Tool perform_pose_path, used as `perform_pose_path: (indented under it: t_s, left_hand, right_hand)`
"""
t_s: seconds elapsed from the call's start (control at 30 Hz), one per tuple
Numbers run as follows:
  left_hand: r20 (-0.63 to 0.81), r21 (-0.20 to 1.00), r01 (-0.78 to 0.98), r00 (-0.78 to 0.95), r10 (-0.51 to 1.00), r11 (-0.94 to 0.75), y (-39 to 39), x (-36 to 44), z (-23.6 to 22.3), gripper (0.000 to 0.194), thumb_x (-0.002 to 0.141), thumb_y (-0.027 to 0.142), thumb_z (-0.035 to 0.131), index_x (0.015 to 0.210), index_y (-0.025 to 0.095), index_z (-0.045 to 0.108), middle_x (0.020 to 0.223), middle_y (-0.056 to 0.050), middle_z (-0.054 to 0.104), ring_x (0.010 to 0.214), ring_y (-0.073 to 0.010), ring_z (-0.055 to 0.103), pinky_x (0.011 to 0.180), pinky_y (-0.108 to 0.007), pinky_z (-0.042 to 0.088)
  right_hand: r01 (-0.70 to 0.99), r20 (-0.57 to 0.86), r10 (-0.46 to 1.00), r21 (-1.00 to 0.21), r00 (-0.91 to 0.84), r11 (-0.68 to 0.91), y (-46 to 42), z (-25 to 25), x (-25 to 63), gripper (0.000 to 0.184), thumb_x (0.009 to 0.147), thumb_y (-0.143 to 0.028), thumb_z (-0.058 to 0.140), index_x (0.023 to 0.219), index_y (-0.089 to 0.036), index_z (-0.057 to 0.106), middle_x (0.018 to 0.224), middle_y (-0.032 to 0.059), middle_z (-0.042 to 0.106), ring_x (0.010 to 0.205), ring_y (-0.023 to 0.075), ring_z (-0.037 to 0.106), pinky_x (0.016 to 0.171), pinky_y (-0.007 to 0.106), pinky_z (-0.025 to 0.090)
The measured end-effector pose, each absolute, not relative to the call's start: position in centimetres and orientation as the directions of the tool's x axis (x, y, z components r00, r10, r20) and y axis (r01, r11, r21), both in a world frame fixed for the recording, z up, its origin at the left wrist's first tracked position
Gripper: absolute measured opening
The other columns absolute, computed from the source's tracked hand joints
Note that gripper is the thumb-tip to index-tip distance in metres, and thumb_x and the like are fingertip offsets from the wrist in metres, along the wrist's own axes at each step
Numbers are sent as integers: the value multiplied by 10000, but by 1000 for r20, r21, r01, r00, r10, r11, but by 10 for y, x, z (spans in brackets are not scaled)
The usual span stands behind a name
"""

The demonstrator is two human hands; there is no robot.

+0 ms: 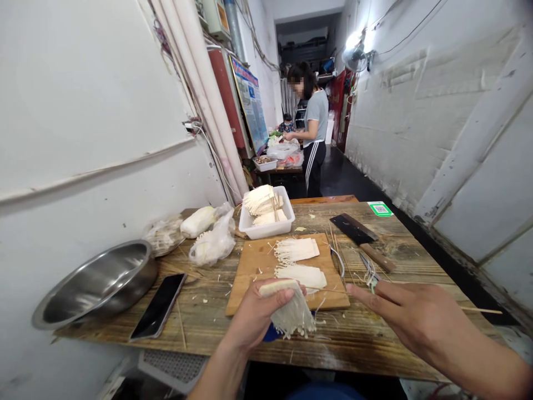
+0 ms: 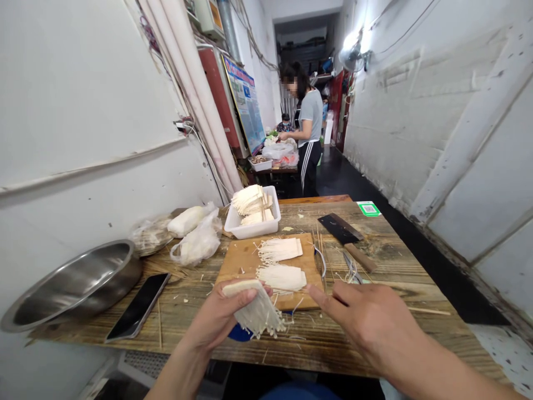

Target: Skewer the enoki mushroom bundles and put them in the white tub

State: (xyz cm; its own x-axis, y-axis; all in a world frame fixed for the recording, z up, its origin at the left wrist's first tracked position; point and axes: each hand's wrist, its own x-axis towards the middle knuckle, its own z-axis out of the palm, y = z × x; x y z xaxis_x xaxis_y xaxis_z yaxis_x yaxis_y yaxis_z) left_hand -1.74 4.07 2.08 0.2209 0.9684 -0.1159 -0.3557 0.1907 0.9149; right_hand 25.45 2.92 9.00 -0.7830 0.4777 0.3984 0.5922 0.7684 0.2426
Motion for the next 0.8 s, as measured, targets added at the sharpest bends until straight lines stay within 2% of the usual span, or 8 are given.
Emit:
perform_pose_path:
  t_s: [0.13, 0.23, 0.53, 0.8]
  left_hand:
    - [-73, 936, -316, 250, 965, 153, 41, -15, 22, 239, 699, 305, 761, 866, 133, 752, 861, -97, 738, 806, -192, 650, 749, -277, 486]
    - [-45, 950, -287, 266, 963, 123, 41, -11, 24, 219, 711, 302, 752, 869, 150, 755, 854, -87, 741, 824, -194, 648, 768, -280, 476]
    - [-58, 970, -209, 285, 957, 121, 36, -3, 33, 254, 690, 350, 753, 829, 138, 759, 822, -86, 742, 723, -175, 631, 677, -255, 466]
    - [-90, 968, -199, 277, 957, 149, 38, 3, 30, 269, 668, 368, 765, 800, 134, 758, 732, -56, 720, 639, -151, 588, 592, -234, 414]
  right_hand:
    - [579, 385, 499, 124, -777, 806, 34, 86, 253, 391, 870, -35, 329, 1199, -140, 511, 739, 19, 568, 561, 119, 542, 474, 238, 350]
    - [539, 365, 484, 61, -795, 840, 38, 82, 252, 448, 861, -14, 325, 1264, -158, 461, 758, 12, 569, 582, 118, 550, 496, 236, 366]
    - [541, 314, 481, 143, -819, 829, 39, 80, 255, 450, 844, -52, 347, 1266, -179, 438, 689, -19, 525, 505, 133, 498, 450, 276, 277]
    - [543, 284, 498, 109, -820, 833, 38, 81, 253, 433, 838, -30, 353, 1242, -157, 443, 713, -14, 554, 510, 113, 506, 452, 269, 280]
